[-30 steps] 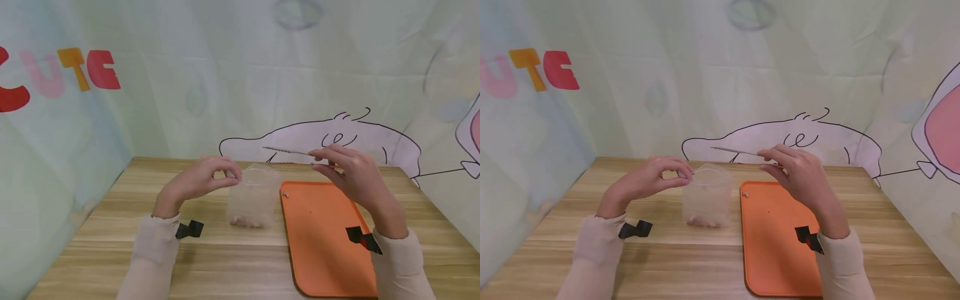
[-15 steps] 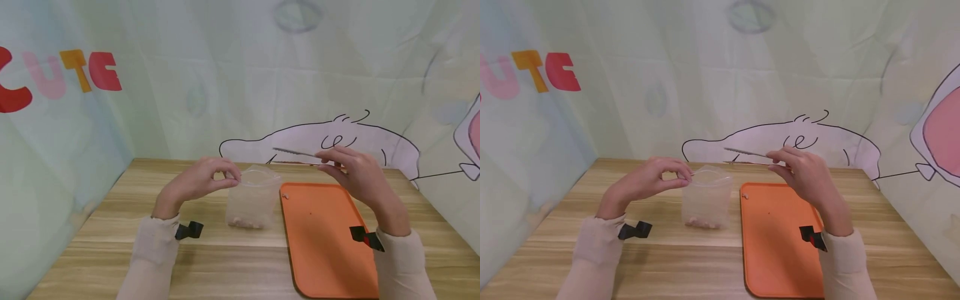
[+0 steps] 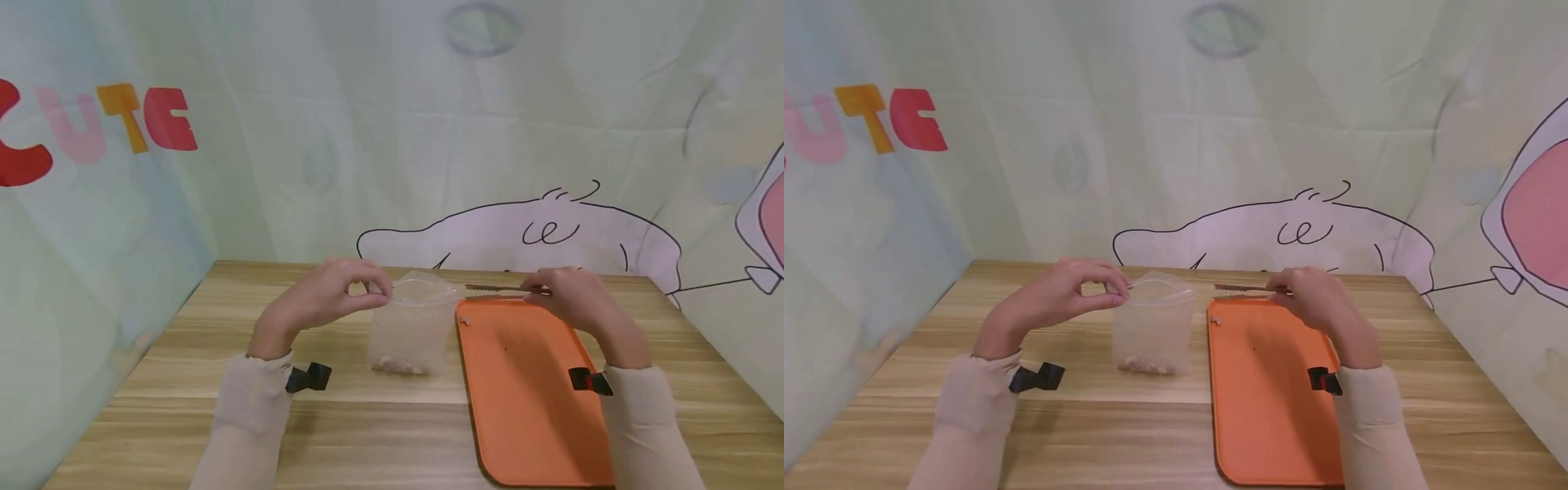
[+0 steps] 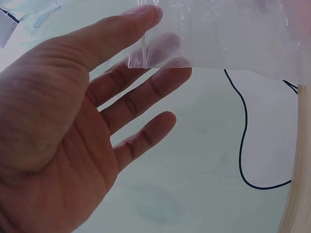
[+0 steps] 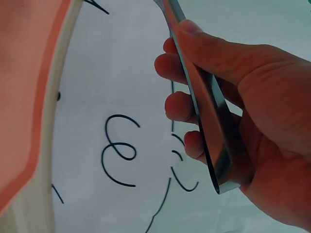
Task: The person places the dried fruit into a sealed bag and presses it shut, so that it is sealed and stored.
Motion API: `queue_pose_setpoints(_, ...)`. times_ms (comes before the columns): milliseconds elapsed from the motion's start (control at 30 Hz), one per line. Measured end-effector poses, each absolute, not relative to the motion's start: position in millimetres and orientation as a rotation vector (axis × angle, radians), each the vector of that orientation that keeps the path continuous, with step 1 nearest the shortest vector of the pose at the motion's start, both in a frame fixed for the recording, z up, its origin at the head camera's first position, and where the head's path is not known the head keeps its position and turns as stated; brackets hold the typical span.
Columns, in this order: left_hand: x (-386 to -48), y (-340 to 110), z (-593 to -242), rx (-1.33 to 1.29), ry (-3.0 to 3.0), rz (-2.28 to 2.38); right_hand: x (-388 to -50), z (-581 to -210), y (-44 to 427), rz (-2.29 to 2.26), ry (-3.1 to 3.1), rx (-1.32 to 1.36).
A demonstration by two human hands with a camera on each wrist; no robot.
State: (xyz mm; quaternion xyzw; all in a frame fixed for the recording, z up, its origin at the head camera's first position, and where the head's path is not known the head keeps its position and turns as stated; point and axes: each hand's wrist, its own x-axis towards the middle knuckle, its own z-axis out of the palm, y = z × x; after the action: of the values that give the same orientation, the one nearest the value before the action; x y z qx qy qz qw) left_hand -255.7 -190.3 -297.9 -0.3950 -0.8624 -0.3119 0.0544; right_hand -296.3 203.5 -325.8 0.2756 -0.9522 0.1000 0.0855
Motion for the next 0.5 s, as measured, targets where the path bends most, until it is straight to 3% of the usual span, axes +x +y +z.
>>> queue_pose_setpoints(500,-256,-190,-298,-1.193,-2.632,-0.933,-316,-360,199,0.245,-2.977,0.958)
